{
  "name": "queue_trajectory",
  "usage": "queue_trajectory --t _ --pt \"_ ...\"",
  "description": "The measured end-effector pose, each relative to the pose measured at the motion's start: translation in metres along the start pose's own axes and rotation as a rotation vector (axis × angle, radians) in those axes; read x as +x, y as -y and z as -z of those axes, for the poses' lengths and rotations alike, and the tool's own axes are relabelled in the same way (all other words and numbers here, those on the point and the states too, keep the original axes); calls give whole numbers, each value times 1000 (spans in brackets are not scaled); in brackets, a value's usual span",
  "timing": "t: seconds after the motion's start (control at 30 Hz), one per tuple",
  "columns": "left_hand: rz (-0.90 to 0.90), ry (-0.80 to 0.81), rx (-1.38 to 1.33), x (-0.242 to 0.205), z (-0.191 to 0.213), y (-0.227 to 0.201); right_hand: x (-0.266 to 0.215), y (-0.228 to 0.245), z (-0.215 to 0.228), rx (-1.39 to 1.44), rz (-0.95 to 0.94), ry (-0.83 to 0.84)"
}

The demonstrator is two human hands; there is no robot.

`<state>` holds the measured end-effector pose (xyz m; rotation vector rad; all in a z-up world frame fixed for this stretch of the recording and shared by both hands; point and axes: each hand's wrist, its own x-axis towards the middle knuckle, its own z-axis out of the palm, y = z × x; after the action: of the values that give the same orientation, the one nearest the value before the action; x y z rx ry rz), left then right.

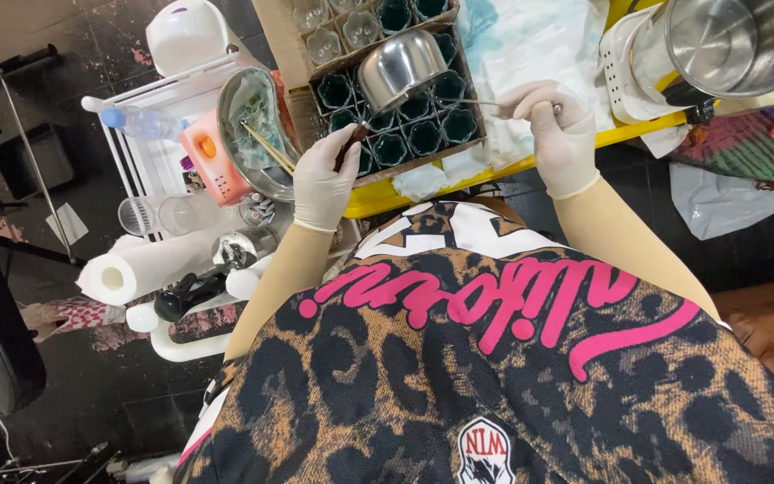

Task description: Cleaning small glass jars and filling them with a dark liquid using a ladle.

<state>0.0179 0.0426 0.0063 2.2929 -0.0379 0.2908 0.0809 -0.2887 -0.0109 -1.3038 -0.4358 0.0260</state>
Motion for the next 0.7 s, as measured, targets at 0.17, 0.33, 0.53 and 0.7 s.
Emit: queue_trajectory --t 0.17,0.33,0.53,0.7 --pt "19 20 -11 -1 -1 0 1 10 -4 -102 -28 25" --pt "35 27 -21 1 -1 -3 2 15 -9 -83 -37 44" --pt "16 12 28 0 -1 -5 3 17 -12 -189 -36 5" --pt "-27 0 41 0 -2 1 4 23 -17 -169 -10 62"
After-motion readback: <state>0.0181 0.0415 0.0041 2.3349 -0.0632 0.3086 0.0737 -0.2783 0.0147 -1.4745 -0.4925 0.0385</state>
